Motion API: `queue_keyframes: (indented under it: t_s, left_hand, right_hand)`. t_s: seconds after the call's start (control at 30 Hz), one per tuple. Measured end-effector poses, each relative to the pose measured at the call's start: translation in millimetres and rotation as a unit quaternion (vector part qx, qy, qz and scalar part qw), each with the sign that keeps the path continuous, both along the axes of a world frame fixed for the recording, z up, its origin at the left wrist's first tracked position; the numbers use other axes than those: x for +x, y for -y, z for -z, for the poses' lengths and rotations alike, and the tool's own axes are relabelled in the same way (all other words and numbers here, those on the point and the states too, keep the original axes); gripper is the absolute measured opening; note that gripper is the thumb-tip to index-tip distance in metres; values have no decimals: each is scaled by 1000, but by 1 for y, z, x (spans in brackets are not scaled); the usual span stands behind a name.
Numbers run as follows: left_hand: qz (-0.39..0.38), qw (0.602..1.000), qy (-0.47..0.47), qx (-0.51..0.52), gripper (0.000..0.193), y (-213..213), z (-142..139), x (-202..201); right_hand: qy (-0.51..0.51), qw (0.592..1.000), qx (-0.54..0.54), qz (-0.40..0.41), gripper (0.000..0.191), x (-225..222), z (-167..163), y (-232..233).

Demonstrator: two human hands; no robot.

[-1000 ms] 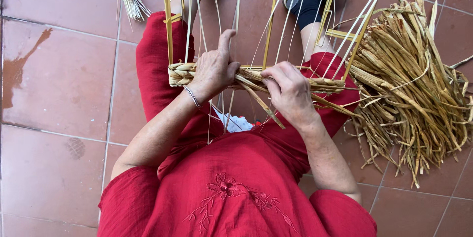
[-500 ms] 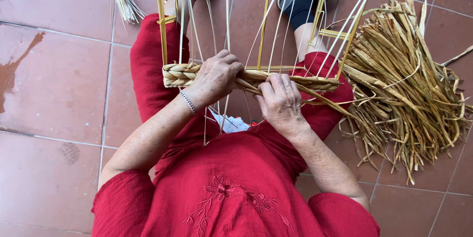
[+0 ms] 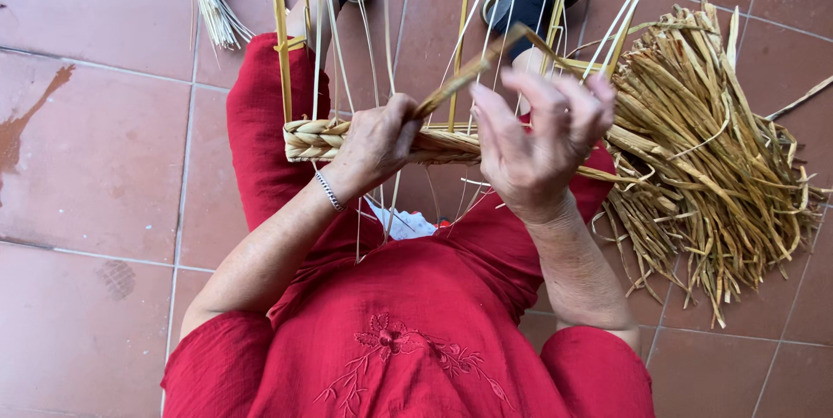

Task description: The person sits on a tiled floor and weaves dried palm or straw strands around a bamboo frame, braiding them over and under upright warp strands to build up the woven rim of a basket. They periodically reach to a pile of prepared strands beside them to take new material and continue the braid.

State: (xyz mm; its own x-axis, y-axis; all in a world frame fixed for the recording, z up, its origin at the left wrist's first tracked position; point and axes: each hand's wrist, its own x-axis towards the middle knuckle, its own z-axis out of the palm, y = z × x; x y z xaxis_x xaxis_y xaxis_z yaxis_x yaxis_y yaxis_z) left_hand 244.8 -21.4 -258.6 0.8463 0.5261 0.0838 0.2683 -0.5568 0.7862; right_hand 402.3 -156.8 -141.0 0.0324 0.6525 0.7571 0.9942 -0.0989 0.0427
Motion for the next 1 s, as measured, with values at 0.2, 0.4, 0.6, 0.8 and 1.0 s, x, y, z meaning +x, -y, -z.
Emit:
queue_keyframes:
  t_s: [0.2, 0.4, 0.6, 0.8, 1.0]
  left_hand:
    - [-48, 996, 61, -42, 28, 0, 19, -4]
    - [-100, 986, 7, -131, 37, -3, 19, -1]
    - [-91, 994, 49, -27, 17, 6, 21, 14]
    - [41, 998, 25, 44, 15, -2, 17, 14]
    - [20, 1000, 21, -2, 17, 1, 5, 11]
  right_hand:
    - [-565, 779, -263, -62, 40, 3, 73, -18]
    - [-759, 613, -206, -81, 44, 17, 117, -15]
    - [-600, 752, -193, -192, 10, 2, 101, -6]
    - [-280, 936, -135, -167, 28, 22, 57, -16]
    - [-154, 952, -246, -97, 21, 26, 68, -3]
